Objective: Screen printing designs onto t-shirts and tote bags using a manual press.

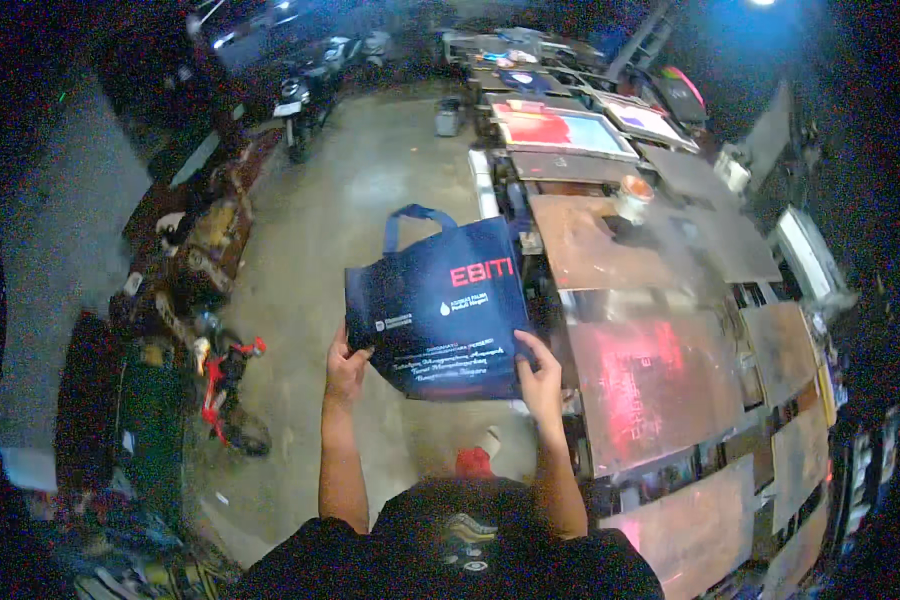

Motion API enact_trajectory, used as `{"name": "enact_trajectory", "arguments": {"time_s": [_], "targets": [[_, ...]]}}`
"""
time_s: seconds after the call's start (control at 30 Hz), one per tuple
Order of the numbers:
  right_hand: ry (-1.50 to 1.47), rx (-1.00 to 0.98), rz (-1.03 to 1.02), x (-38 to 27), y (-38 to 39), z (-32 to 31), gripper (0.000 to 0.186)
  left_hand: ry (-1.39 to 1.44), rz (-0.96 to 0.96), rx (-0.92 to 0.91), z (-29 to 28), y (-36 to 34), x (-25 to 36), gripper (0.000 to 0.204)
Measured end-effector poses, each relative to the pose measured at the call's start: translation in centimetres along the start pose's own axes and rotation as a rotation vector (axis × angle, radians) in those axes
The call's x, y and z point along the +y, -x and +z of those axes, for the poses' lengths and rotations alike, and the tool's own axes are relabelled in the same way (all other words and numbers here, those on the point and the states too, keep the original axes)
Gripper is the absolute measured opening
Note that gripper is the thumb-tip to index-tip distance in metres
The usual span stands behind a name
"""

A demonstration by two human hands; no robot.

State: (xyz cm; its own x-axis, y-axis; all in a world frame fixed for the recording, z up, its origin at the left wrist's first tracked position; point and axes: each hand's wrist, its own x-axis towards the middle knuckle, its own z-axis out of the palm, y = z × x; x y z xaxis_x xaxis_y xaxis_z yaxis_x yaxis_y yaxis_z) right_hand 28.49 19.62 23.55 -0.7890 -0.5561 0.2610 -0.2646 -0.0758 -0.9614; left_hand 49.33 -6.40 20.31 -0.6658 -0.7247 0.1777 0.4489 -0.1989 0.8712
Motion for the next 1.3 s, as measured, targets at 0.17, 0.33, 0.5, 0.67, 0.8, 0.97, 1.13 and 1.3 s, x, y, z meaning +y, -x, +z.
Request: {"name": "enact_trajectory", "arguments": {"time_s": [0.17,0.33,0.5,0.67,0.8,0.97,1.13,1.3], "targets": [[0.062,0.125,-0.01,1.3,-5.6,-4.6,0.038,0.094,-0.101,-0.052,8.0,-7.4,-0.8,0.066],[0.057,0.301,-0.019,4.0,-8.9,-9.4,0.039,0.188,-0.287,-0.152,12.9,-13.4,-5.6,0.068],[0.085,0.457,-0.071,6.1,-10.3,-13.5,0.039,-0.062,-0.262,-0.278,18.1,-16.6,-8.5,0.083],[0.192,0.582,-0.052,6.7,-11.1,-16.8,0.038,-0.052,-0.094,-0.448,23.3,-20.2,-10.0,0.101],[0.142,0.698,-0.047,6.2,-12.8,-18.1,0.037,0.012,0.052,-0.5,27.0,-22.8,-11.1,0.104],[0.329,0.803,-0.006,8.2,-15.2,-17.7,0.031,-0.002,0.139,-0.629,29.0,-26.6,-11.7,0.105],[0.738,0.593,0.17,5.6,-18.9,-11.5,0.052,-0.485,0.346,-0.822,33.0,-30.9,-10.7,0.101],[-0.386,0.598,0.134,6.3,-21.9,-6.9,0.074,-0.602,0.468,-1.358,36.2,-29.0,-12.4,0.09]]}}
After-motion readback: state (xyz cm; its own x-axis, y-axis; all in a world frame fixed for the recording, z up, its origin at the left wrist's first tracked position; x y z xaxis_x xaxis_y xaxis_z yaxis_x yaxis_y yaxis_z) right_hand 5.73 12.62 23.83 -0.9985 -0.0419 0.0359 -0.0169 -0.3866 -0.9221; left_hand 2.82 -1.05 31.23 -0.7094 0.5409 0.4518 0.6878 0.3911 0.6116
